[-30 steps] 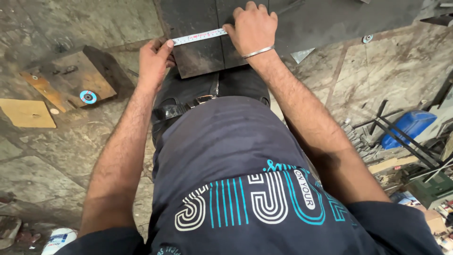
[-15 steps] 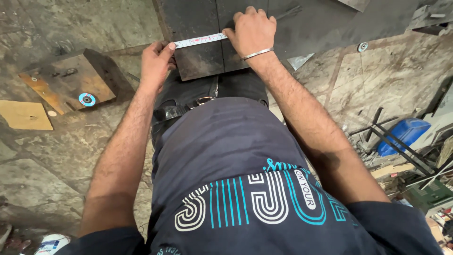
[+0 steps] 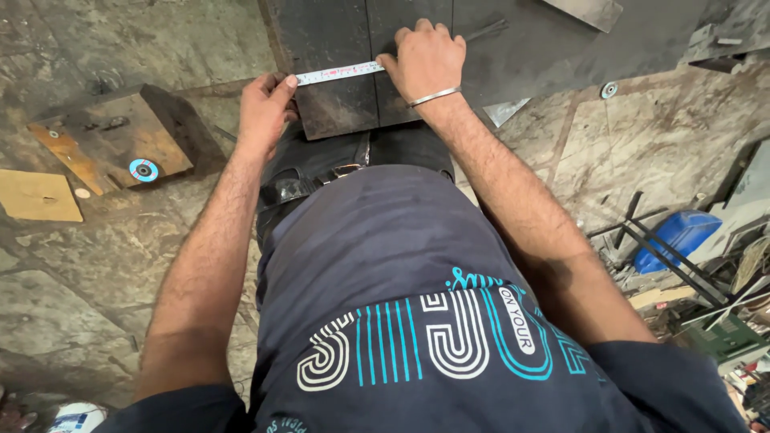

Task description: The person holds a steel bar against a large metal plate and uses a tape measure to take measurements, then marks the plate with a marker. They reposition the bar and tape measure several times and continue marking along the plate edge.

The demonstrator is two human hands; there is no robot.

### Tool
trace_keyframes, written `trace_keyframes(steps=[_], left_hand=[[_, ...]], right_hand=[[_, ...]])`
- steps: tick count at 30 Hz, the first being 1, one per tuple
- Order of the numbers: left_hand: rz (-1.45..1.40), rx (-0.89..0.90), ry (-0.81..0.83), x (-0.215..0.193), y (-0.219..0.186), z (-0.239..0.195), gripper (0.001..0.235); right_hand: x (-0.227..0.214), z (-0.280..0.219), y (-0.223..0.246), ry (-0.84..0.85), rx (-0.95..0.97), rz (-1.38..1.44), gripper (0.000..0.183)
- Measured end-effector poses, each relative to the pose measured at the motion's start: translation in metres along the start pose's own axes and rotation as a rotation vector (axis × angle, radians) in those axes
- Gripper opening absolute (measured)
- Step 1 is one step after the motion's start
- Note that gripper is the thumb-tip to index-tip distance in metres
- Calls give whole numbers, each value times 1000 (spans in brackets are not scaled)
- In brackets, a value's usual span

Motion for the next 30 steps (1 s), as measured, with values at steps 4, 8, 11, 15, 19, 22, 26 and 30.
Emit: trace_keyframes(steps=[4, 8, 11, 15, 19, 22, 26, 30], left_hand=[[13, 1, -31, -1, 7, 1, 23], [47, 16, -25, -3, 11, 6, 24], [46, 19, -19, -3, 9, 5, 24], [55, 20, -17, -3, 8, 5, 24], [56, 26, -25, -3, 7, 5, 24], [70, 24, -32, -2, 4, 3, 24], [50, 43, -43, -2, 12, 6, 25], [-51, 25, -43, 4, 10, 2, 25]], right_hand=[[0, 0, 1, 9, -9, 4, 40], [-1, 2, 0, 5, 1, 3, 39], [0, 2, -1, 8, 0, 5, 41], [1, 0, 0, -3, 5, 4, 39], [-4, 1, 1, -5, 1, 1, 39], [-5, 0, 2, 9, 2, 1, 38], [-4, 0, 2, 18, 8, 3, 40], [-4, 1, 1, 40, -1, 8, 40]])
Point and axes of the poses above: each hand's wrist, its own z-axis towards the middle knuckle, its own x-axis out of the palm, y = z × x, the point moved 4 cm from there along z, towards the middle knuckle, and after that the axes turned 2 degrees about y, right-handed, at the moved point
